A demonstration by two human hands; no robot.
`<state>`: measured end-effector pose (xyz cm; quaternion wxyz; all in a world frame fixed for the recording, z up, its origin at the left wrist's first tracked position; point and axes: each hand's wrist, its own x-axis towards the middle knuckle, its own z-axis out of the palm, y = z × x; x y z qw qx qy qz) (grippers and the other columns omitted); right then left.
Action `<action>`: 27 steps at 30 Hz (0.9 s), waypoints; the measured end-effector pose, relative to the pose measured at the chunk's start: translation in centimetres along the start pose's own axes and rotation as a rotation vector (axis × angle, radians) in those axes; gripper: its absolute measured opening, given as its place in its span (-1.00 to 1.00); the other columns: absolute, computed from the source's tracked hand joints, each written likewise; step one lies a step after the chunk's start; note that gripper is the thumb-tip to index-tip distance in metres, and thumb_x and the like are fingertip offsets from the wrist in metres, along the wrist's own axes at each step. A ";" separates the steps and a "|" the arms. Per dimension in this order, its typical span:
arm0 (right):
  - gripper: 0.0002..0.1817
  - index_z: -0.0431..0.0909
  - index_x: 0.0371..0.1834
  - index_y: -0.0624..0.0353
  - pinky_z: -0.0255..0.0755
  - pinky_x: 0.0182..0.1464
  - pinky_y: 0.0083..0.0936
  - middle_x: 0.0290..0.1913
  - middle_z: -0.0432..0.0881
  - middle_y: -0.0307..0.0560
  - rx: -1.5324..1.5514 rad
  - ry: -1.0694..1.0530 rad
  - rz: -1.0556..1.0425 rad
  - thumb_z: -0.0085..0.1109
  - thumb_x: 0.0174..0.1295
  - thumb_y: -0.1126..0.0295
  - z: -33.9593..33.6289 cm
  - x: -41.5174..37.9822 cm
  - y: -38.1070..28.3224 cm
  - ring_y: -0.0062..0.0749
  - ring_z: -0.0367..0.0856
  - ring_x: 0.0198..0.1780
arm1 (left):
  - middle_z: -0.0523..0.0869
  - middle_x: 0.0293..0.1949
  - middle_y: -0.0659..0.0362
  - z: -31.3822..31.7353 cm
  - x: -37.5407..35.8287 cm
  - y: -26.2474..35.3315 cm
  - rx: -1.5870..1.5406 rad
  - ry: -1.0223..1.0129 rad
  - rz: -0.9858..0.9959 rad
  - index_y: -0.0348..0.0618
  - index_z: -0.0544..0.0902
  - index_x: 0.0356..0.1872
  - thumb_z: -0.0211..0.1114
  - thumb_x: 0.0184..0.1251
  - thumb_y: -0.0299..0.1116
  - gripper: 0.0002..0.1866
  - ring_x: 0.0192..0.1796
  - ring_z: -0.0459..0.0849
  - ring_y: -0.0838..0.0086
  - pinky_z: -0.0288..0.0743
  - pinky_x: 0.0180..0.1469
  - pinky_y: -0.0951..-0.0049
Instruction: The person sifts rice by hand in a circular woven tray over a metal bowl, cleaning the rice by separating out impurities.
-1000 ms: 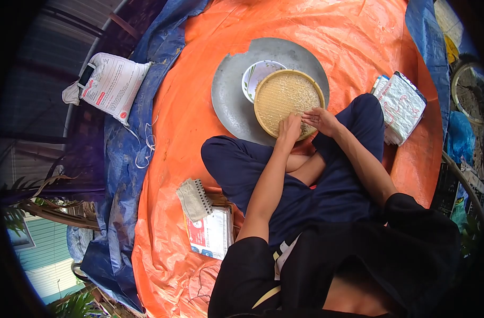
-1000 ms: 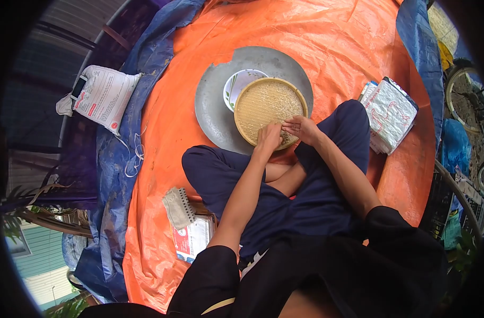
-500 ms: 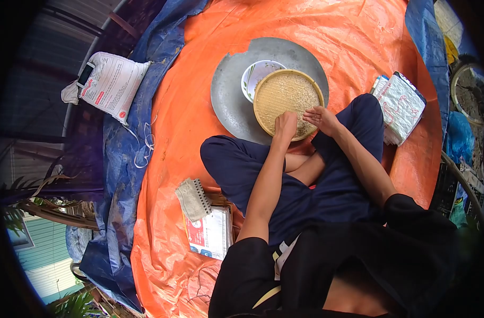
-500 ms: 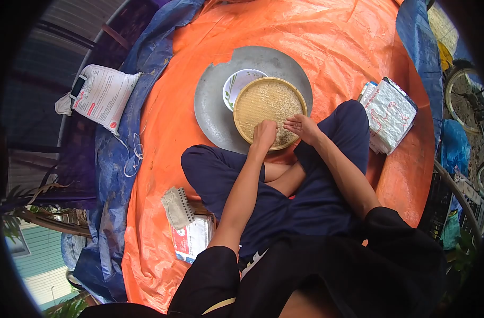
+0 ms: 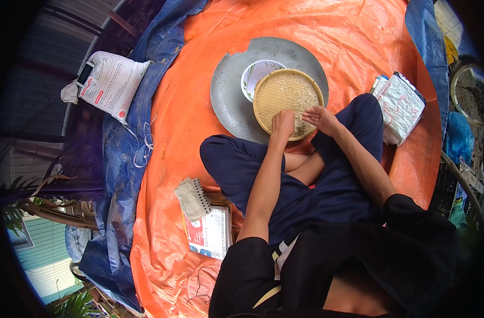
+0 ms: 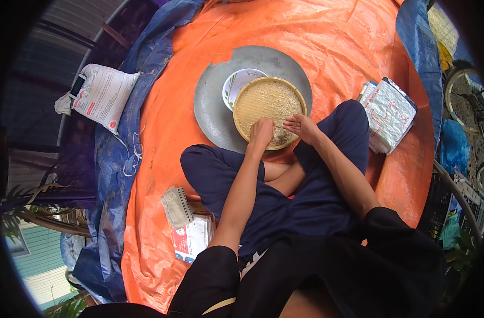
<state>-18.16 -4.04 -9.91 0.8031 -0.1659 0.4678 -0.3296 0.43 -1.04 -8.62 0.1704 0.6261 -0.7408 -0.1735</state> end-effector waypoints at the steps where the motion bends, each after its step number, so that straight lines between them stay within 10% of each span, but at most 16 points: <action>1: -0.63 0.40 -0.01 0.48 0.48 0.17 -0.42 -0.09 0.59 0.16 0.001 0.001 0.000 -0.20 0.37 0.33 0.0 0.0 0.0 -0.16 0.60 0.01 | 0.65 -0.44 -0.20 0.0 0.0 0.0 -0.008 0.003 -0.004 -0.31 0.66 -0.51 0.17 0.08 -0.56 -0.89 -0.31 0.69 -0.06 0.57 -0.27 0.11; 27: -0.64 0.39 -0.03 0.47 0.48 0.16 -0.38 -0.11 0.57 0.17 0.015 0.005 -0.007 -0.19 0.38 0.32 0.2 0.1 0.2 -0.16 0.59 -0.01 | 0.59 -0.19 -0.08 -0.5 -0.9 2.5 0.107 -0.072 0.018 -0.27 0.59 -0.22 0.38 0.01 -0.47 -0.73 -0.12 0.65 0.08 0.56 -0.09 0.18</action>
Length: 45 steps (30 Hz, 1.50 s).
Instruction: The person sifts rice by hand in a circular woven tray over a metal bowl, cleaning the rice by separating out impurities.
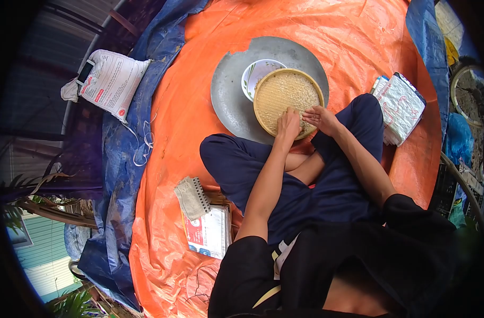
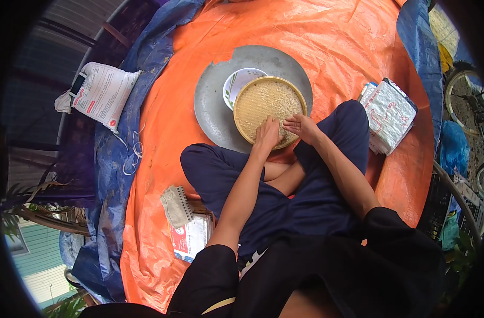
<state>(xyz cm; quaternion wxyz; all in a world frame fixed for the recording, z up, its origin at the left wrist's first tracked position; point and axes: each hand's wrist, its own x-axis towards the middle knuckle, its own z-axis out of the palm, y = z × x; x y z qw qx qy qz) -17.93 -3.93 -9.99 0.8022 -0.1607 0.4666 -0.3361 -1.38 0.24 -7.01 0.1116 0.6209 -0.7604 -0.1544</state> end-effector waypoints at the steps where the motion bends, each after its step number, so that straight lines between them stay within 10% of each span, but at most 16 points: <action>1: -0.65 0.41 -0.05 0.45 0.48 0.16 -0.39 -0.11 0.58 0.14 -0.013 -0.006 0.004 -0.18 0.38 0.31 0.1 -0.1 0.0 -0.18 0.59 -0.01 | 0.60 -0.20 -0.07 0.4 -0.1 0.1 0.005 -0.019 0.020 -0.26 0.61 -0.24 0.35 0.03 -0.48 -0.77 -0.13 0.65 0.08 0.56 -0.09 0.18; 7: -0.67 0.44 -0.07 0.40 0.46 0.17 -0.41 -0.11 0.59 0.10 -0.045 -0.022 0.022 -0.16 0.37 0.30 0.1 -0.5 -0.2 -0.23 0.58 -0.01 | 0.65 -0.34 -0.22 1.9 0.3 -0.3 -0.005 -0.062 0.034 -0.33 0.65 -0.46 0.04 0.14 -0.56 -0.81 -0.23 0.68 -0.04 0.56 -0.17 0.08; 25: -0.67 0.43 -0.05 0.40 0.46 0.17 -0.42 -0.10 0.58 0.11 -0.053 -0.027 0.025 -0.15 0.36 0.32 0.1 -0.5 -0.2 -0.24 0.58 -0.01 | 0.66 -0.38 -0.22 1.4 0.3 -0.2 -0.018 -0.047 0.042 -0.34 0.66 -0.44 0.09 0.11 -0.54 -0.83 -0.24 0.69 -0.05 0.55 -0.20 0.06; 45: -0.64 0.38 -0.02 0.45 0.47 0.15 -0.40 -0.09 0.56 0.14 -0.055 0.010 -0.006 -0.17 0.37 0.30 -0.6 0.2 -0.1 -0.17 0.58 0.00 | 0.55 -0.17 0.02 2.3 0.1 0.6 0.114 0.008 0.077 -0.18 0.55 -0.22 0.49 -0.15 -0.36 -0.59 -0.01 0.57 0.19 0.50 -0.04 0.23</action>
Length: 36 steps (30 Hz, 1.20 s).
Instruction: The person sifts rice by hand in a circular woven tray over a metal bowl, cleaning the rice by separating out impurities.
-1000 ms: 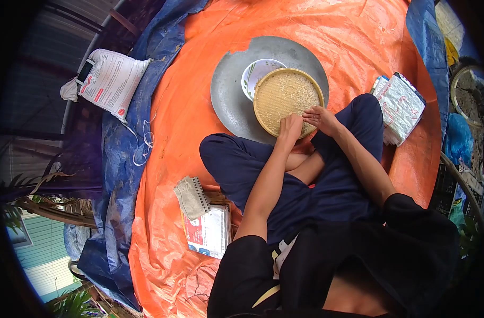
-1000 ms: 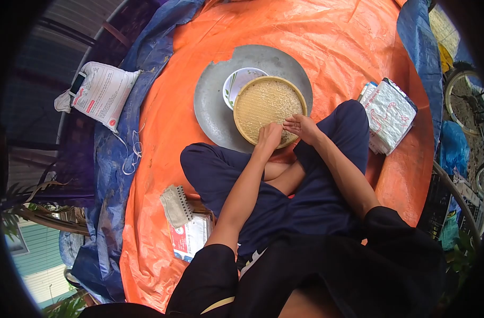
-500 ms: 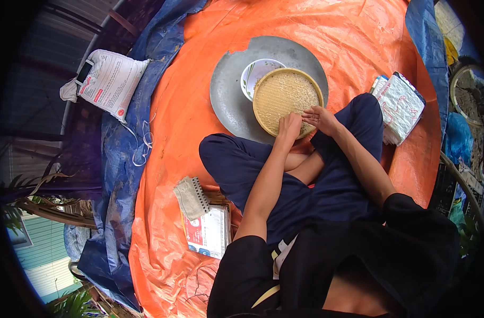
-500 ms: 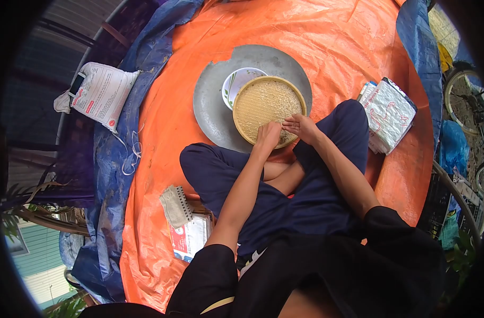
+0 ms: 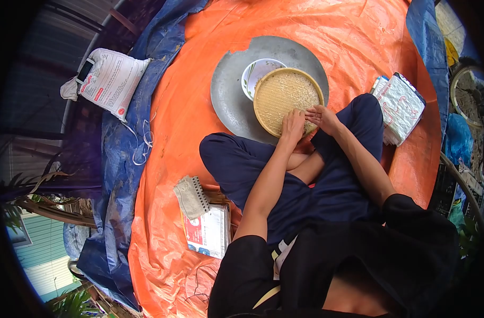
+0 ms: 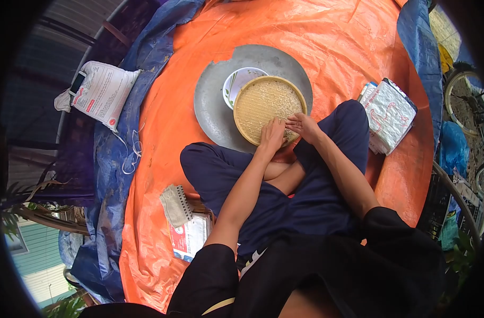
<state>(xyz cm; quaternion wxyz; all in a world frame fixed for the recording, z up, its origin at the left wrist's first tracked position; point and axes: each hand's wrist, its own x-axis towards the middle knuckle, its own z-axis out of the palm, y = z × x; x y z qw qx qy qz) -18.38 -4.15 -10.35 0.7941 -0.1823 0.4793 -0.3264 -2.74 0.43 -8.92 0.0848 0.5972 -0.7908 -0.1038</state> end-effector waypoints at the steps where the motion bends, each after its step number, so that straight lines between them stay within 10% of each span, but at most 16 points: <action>1: -0.64 0.38 -0.03 0.45 0.47 0.15 -0.40 -0.09 0.56 0.15 0.009 0.004 -0.009 -0.17 0.37 0.31 -0.1 0.1 0.0 -0.17 0.58 0.00 | 0.54 -0.16 0.01 0.1 0.0 -0.1 -0.014 -0.012 0.003 -0.20 0.54 -0.22 0.53 -0.19 -0.33 -0.54 -0.01 0.57 0.17 0.51 -0.04 0.21; 36: -0.62 0.38 -0.06 0.46 0.50 0.12 -0.35 -0.10 0.56 0.20 0.060 0.058 -0.122 -0.13 0.38 0.26 -0.6 0.3 0.0 -0.10 0.61 -0.05 | 0.62 -0.32 -0.10 2.1 0.2 -1.4 -0.140 0.120 0.146 -0.28 0.63 -0.47 0.19 0.02 -0.54 -0.93 -0.19 0.64 0.04 0.53 -0.12 0.14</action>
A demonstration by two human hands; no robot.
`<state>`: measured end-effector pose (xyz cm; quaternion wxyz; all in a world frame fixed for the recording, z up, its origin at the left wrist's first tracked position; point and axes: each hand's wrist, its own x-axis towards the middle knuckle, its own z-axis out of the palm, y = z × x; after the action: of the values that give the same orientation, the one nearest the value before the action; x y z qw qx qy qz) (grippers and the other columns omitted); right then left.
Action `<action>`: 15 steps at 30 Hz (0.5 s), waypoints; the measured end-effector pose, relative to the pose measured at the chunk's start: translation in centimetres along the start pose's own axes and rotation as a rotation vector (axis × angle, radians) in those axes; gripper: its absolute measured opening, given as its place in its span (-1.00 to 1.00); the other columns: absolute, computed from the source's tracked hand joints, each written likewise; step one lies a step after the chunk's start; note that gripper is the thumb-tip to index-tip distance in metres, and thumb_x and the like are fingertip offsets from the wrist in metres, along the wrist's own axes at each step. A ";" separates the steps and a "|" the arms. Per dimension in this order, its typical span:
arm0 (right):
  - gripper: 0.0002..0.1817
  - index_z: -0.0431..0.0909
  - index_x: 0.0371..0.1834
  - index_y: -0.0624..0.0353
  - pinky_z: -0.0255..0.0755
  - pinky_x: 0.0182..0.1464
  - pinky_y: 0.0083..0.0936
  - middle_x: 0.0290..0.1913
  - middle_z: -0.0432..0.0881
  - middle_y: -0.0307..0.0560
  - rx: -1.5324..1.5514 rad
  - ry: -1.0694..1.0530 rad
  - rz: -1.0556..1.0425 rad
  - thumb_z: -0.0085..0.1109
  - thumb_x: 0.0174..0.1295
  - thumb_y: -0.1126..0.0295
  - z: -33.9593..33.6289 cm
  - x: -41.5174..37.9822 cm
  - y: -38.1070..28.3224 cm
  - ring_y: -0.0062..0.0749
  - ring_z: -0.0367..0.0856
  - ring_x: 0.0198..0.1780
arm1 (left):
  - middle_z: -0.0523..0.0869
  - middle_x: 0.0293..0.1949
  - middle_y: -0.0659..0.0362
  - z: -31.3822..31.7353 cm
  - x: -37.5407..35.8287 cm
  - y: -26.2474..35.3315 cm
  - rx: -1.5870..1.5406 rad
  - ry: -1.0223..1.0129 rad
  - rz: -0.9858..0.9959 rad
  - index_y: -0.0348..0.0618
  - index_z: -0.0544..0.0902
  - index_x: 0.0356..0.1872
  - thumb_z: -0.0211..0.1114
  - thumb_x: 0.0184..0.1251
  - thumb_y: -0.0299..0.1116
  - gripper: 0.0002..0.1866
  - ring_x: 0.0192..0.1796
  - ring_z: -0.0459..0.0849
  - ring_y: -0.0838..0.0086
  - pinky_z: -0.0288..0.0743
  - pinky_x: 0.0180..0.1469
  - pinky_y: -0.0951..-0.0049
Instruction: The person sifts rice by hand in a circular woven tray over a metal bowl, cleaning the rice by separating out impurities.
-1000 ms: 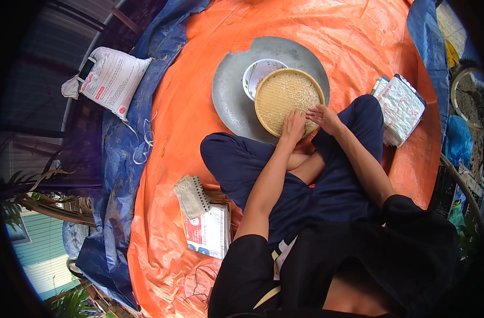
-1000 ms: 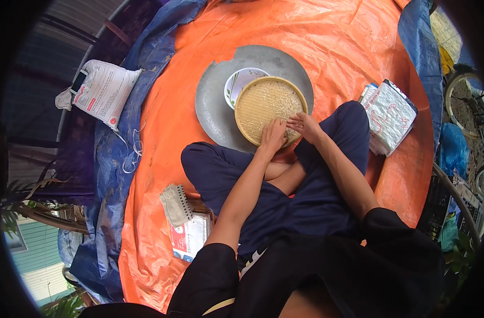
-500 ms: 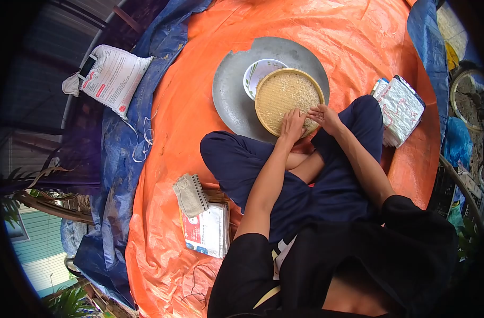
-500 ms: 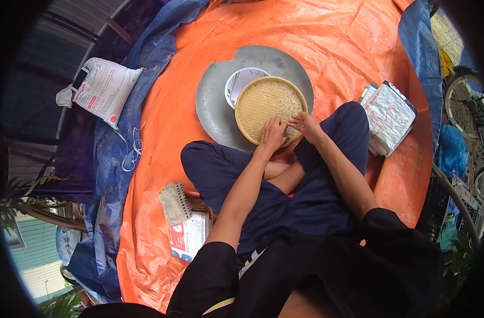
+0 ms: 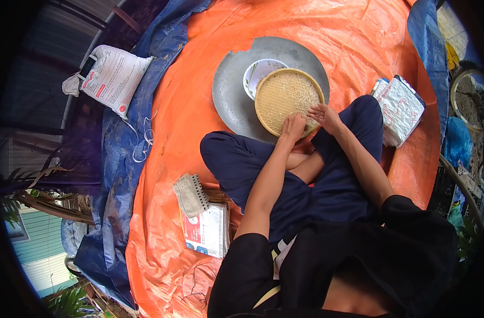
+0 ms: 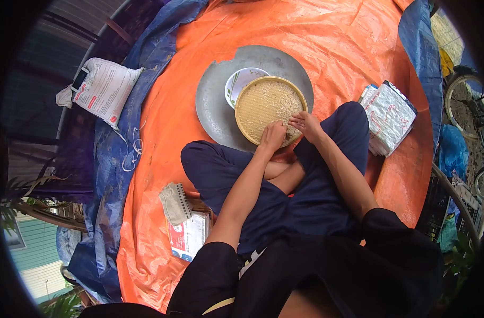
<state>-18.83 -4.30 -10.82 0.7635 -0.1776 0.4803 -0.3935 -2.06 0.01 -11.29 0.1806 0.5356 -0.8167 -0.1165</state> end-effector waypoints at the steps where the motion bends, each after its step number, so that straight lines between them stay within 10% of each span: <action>1: -0.62 0.38 -0.05 0.47 0.50 0.12 -0.35 -0.10 0.56 0.20 0.001 -0.003 0.001 -0.14 0.38 0.26 0.0 0.0 0.0 -0.10 0.61 -0.05 | 0.62 -0.33 -0.11 0.0 0.0 0.0 0.001 -0.004 -0.005 -0.28 0.63 -0.48 0.18 0.03 -0.54 -0.92 -0.19 0.64 0.04 0.54 -0.13 0.14; 15: -0.61 0.36 -0.03 0.51 0.50 0.13 -0.34 -0.10 0.56 0.20 0.021 -0.007 0.005 -0.15 0.39 0.28 0.0 -0.1 -0.1 -0.09 0.62 -0.05 | 0.64 -0.37 -0.20 -2.1 1.0 -1.1 -0.056 0.052 -0.176 -0.35 0.65 -0.48 0.08 0.12 -0.60 -0.84 -0.27 0.69 -0.01 0.59 -0.24 0.17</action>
<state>-18.94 -4.27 -10.65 0.7679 -0.1697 0.4739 -0.3961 -0.65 -1.32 -9.62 0.2058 0.6026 -0.7580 -0.1410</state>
